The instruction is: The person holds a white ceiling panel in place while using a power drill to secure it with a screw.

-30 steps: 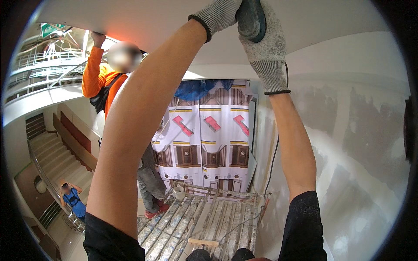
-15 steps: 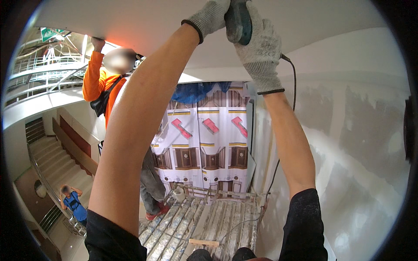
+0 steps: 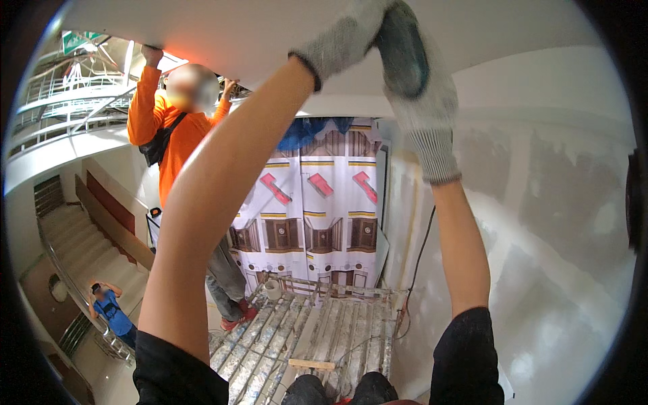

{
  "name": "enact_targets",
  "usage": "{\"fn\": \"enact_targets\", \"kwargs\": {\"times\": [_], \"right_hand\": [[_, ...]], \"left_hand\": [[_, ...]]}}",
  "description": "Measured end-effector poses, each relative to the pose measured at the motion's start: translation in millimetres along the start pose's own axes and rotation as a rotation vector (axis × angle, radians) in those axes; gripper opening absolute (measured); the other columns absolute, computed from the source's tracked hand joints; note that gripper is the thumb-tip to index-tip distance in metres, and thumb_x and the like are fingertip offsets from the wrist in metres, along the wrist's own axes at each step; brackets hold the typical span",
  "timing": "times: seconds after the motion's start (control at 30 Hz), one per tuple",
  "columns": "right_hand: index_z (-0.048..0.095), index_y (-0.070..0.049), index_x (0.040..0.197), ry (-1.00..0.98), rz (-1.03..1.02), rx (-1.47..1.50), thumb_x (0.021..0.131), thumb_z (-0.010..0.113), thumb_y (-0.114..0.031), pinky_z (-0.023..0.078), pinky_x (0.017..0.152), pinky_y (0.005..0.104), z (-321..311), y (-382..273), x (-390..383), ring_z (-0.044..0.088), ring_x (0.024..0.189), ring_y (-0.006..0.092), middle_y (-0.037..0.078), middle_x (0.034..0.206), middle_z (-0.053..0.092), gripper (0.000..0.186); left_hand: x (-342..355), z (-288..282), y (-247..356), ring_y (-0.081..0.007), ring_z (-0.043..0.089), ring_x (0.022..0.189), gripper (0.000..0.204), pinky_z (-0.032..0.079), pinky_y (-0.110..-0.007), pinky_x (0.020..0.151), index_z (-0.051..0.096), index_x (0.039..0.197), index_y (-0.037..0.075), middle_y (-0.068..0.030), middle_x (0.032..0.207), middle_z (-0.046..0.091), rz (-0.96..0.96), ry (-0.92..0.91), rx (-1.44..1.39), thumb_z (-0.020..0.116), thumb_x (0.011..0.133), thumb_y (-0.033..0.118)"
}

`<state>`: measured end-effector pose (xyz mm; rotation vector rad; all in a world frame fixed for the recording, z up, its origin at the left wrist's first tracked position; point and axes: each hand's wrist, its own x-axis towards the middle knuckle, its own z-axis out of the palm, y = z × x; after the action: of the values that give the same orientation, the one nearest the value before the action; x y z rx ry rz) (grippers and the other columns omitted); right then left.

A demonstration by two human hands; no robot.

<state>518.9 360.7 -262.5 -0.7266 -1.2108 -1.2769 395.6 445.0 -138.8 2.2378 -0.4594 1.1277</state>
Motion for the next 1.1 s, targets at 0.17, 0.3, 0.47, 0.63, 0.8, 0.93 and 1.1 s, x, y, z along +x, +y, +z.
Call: {"fn": "enact_targets", "kwargs": {"times": [0.17, 0.3, 0.47, 0.63, 0.8, 0.93, 1.1], "right_hand": [[0.044, -0.007, 0.152, -0.043, 0.739, 1.026, 0.096, 0.061, -0.026, 0.049, 0.11, 0.0415, -86, -39, -160, 0.057, 0.132, 0.0256, 0.013, 0.146, 0.056, 0.061], [0.039, -0.009, 0.156, -0.09, 0.79, 0.669, 0.103, 0.056, -0.026, 0.05, 0.109, 0.0403, -181, -109, -293, 0.054, 0.134, 0.0206, 0.013, 0.15, 0.051, 0.059], [0.062, -0.003, 0.129, -0.38, 1.422, 0.286, 0.078, 0.083, -0.008, 0.053, 0.096, 0.0355, -264, -180, -368, 0.068, 0.102, 0.0188, 0.008, 0.113, 0.071, 0.056], [0.066, -0.001, 0.116, -0.077, 1.85, 0.631, 0.085, 0.069, -0.008, 0.055, 0.084, 0.0369, -341, -178, -480, 0.068, 0.091, 0.0217, 0.011, 0.099, 0.07, 0.033], [0.054, 0.001, 0.126, 0.177, 2.047, 0.593, 0.082, 0.066, -0.014, 0.054, 0.074, 0.0403, -392, -236, -546, 0.064, 0.085, 0.0249, 0.013, 0.1, 0.063, 0.049], [0.052, 0.0, 0.127, 0.498, 2.105, 0.837, 0.084, 0.066, -0.011, 0.052, 0.081, 0.0409, -465, -283, -617, 0.061, 0.091, 0.0258, 0.014, 0.105, 0.062, 0.046], [0.05, -0.002, 0.125, 0.577, 2.1, 1.045, 0.091, 0.065, -0.015, 0.051, 0.092, 0.0482, -490, -275, -634, 0.057, 0.106, 0.0319, 0.014, 0.11, 0.059, 0.04]], "left_hand": [[-161, 76, -4, -0.0328, 0.063, 0.116, 0.047, 0.052, -0.042, 0.102, 0.051, 0.148, 0.01, -0.0162, 0.129, 0.065, 0.172, -0.16, 0.647, 0.055, 0.101, 0.012], [-280, 149, -50, -0.0177, 0.064, 0.112, 0.042, 0.053, -0.036, 0.099, 0.056, 0.143, 0.005, -0.0102, 0.122, 0.068, -0.288, -0.223, -0.04, 0.053, 0.109, 0.029], [-505, 289, -212, -0.02, 0.066, 0.098, 0.043, 0.053, -0.038, 0.09, 0.066, 0.124, 0.0, -0.0134, 0.104, 0.07, -0.725, 0.034, -0.325, 0.055, 0.105, 0.038], [-738, 458, -286, -0.0389, 0.07, 0.102, 0.042, 0.053, -0.047, 0.087, 0.07, 0.113, 0.002, -0.0245, 0.104, 0.072, -0.979, -0.29, 0.082, 0.056, 0.099, 0.039], [-827, 526, -282, -0.0448, 0.068, 0.109, 0.039, 0.053, -0.054, 0.092, 0.074, 0.113, 0.008, -0.0234, 0.114, 0.073, -1.092, -0.875, 0.136, 0.055, 0.095, 0.037], [-879, 573, -298, -0.0394, 0.067, 0.116, 0.042, 0.054, -0.052, 0.093, 0.071, 0.122, 0.011, -0.0201, 0.129, 0.068, -1.025, -1.186, 0.202, 0.057, 0.094, 0.039], [-896, 566, -299, -0.034, 0.069, 0.116, 0.043, 0.055, -0.052, 0.09, 0.069, 0.129, 0.016, -0.0139, 0.13, 0.069, -1.2, -1.339, 0.324, 0.06, 0.093, 0.036]]}}
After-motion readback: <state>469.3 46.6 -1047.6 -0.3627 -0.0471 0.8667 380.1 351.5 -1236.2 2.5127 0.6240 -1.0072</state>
